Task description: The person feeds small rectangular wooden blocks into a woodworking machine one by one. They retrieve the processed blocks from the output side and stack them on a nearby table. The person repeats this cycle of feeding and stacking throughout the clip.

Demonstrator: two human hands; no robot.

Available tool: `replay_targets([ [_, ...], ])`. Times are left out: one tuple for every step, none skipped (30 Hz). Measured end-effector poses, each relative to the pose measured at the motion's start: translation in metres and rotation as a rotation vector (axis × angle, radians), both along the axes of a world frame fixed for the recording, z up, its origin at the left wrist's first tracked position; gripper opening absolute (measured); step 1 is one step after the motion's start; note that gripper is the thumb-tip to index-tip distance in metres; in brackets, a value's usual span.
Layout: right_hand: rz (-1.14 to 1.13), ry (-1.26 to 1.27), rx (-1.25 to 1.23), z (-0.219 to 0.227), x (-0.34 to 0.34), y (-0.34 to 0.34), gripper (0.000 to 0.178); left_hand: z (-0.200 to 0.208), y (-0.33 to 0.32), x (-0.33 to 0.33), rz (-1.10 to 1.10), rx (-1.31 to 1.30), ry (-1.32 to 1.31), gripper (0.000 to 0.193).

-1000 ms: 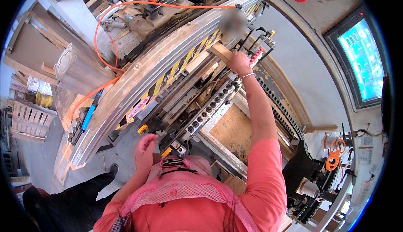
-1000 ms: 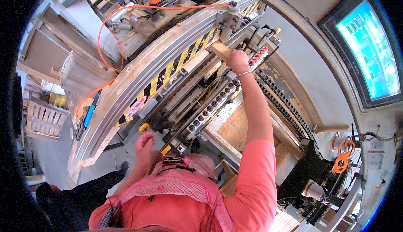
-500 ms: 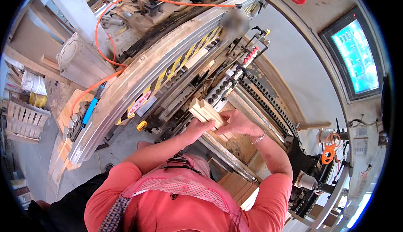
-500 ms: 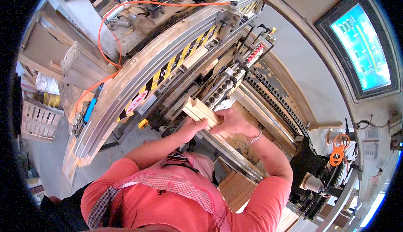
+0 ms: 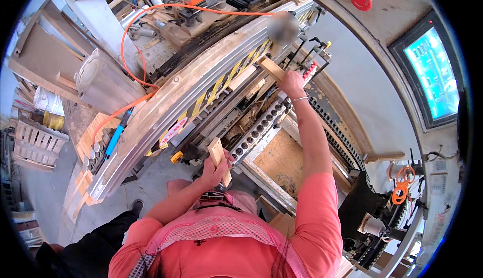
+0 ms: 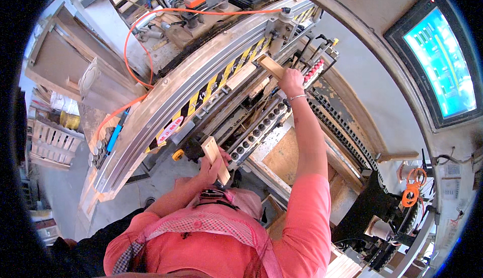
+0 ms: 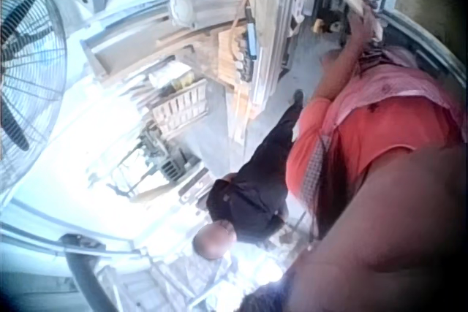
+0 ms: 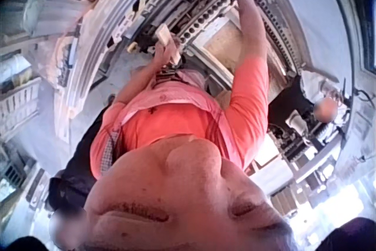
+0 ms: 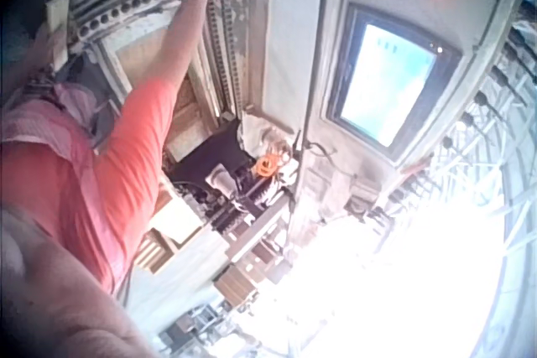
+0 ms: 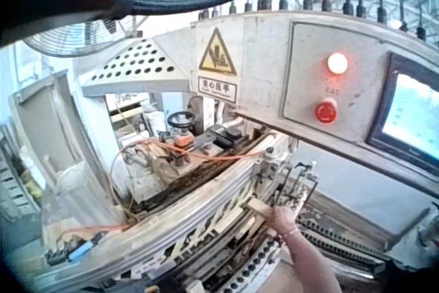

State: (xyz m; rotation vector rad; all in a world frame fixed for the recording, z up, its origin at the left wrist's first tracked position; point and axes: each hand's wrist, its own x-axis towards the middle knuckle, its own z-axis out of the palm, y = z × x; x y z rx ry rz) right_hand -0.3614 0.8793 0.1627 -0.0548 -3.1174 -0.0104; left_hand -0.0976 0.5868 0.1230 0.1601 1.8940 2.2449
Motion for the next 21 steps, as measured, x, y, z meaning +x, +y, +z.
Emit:
replay_targets([
  [-0.003,0.016,0.011,-0.005,-0.004,0.000,0.033,0.008,0.000,0.000,-0.015,0.010,-0.006,0.019],
  [0.000,0.050,0.012,-0.010,-0.007,0.001,0.032,0.005,-0.001,-0.002,-0.024,0.012,0.020,0.020],
  [0.012,0.079,0.012,-0.011,-0.006,-0.003,0.032,0.002,-0.001,-0.001,-0.025,0.015,0.042,0.021],
  [0.020,0.109,0.013,-0.012,-0.005,-0.006,0.032,-0.001,-0.001,0.000,-0.030,0.018,0.064,0.022],
  [0.027,0.097,-0.009,-0.013,-0.004,-0.007,0.038,-0.002,-0.001,0.001,-0.017,0.049,0.023,0.023],
  [0.037,0.094,-0.039,-0.011,-0.003,-0.006,0.040,-0.002,0.000,0.001,-0.010,0.082,-0.015,0.024],
  [0.046,0.091,-0.070,-0.010,-0.003,-0.004,0.041,-0.001,0.001,0.000,-0.004,0.113,-0.053,0.024],
  [0.055,0.088,-0.101,-0.009,-0.002,-0.002,0.043,-0.003,0.001,0.000,-0.005,0.110,-0.050,0.024],
  [0.054,0.078,-0.106,-0.006,-0.002,-0.002,0.043,-0.006,0.000,0.000,-0.009,0.106,-0.048,0.023],
  [0.052,0.069,-0.111,-0.003,-0.002,-0.004,0.044,-0.008,0.000,-0.001,-0.013,0.101,-0.047,0.023],
  [0.052,0.059,-0.117,-0.001,-0.003,-0.005,0.044,-0.009,0.000,-0.002,-0.015,0.095,-0.036,0.023],
  [0.040,0.056,-0.122,-0.002,-0.004,-0.006,0.044,-0.010,0.000,-0.003,-0.017,0.090,-0.025,0.024],
  [0.030,0.053,-0.126,-0.002,-0.005,-0.006,0.043,-0.011,-0.001,-0.003,-0.020,0.085,-0.015,0.024],
  [0.020,0.050,-0.131,-0.004,-0.004,-0.006,0.043,-0.011,-0.002,-0.001,-0.026,0.084,-0.023,0.024],
  [0.019,0.049,-0.126,-0.004,-0.004,-0.006,0.044,-0.009,-0.002,-0.001,-0.028,0.086,-0.026,0.024],
  [0.021,0.038,-0.120,-0.004,-0.005,-0.006,0.043,-0.009,-0.002,-0.002,-0.029,0.088,-0.030,0.025],
  [0.022,0.027,-0.113,-0.004,-0.007,-0.007,0.043,-0.009,-0.002,-0.003,-0.029,0.086,-0.021,0.025],
  [0.024,0.013,-0.106,-0.004,-0.007,-0.007,0.043,-0.010,-0.002,-0.003,-0.029,0.085,-0.015,0.025],
  [0.019,0.026,-0.101,-0.005,-0.008,-0.008,0.043,-0.010,-0.002,-0.002,-0.030,0.084,-0.010,0.024],
  [0.015,0.039,-0.096,-0.006,-0.010,-0.010,0.044,-0.010,-0.002,-0.003,-0.030,0.088,-0.008,0.024],
  [0.011,0.052,-0.089,-0.006,-0.011,-0.011,0.044,-0.007,-0.001,-0.003,-0.028,0.095,-0.006,0.024],
])
